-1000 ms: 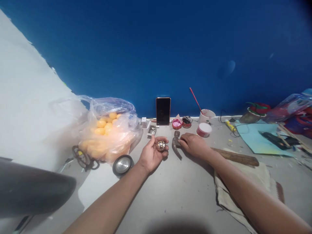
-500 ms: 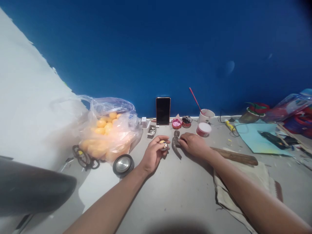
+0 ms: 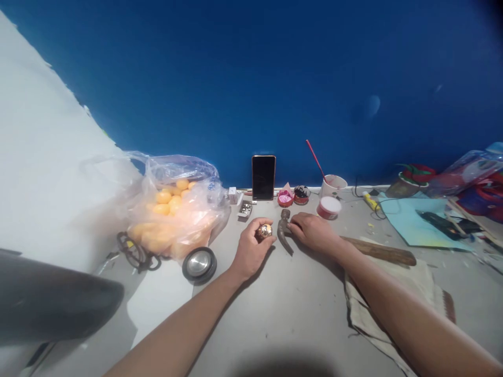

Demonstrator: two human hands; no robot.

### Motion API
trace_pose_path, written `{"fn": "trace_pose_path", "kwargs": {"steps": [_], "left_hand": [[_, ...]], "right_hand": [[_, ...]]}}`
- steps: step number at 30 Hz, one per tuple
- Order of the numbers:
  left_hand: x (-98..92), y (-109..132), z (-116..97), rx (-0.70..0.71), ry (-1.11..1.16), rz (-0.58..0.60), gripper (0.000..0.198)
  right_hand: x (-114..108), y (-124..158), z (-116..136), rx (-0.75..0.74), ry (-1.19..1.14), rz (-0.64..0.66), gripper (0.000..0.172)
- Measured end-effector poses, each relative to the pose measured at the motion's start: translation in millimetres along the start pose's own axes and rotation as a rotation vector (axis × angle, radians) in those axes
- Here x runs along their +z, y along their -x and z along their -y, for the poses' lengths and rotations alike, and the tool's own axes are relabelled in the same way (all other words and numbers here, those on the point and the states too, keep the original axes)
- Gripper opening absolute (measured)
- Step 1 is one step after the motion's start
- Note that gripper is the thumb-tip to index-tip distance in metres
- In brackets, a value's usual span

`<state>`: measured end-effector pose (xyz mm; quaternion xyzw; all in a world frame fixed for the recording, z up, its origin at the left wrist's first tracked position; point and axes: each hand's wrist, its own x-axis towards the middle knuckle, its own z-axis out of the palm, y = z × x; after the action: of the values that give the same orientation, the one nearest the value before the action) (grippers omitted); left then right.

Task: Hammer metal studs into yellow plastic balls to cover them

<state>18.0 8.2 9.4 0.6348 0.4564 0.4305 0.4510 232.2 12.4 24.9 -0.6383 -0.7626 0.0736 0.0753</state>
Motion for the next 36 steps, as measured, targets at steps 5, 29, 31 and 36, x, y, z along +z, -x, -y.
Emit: {"fn": "trace_pose_path", "kwargs": {"steps": [5,29,31,36], "left_hand": [[4.9,6,-1,0.087,-0.018,0.051,0.03],[0.7,3,-1,-0.001,-0.017,0.222,0.025],[0.5,3,-2,-0.007,-0.019,0.226,0.023],[0.2,2,-4,-0.016,-0.037,0.222,0.021]], "right_hand": [[-11,-1,-2,-0.036,-0.113,-0.151,0.024],[-19,-128,112,-0.091,0.116,0.152,0.026],[-15,-128,111,-0.096,0.095,0.149,0.026],[-8,-126,103,-0.101,-0.013,0.099,0.022]]}}
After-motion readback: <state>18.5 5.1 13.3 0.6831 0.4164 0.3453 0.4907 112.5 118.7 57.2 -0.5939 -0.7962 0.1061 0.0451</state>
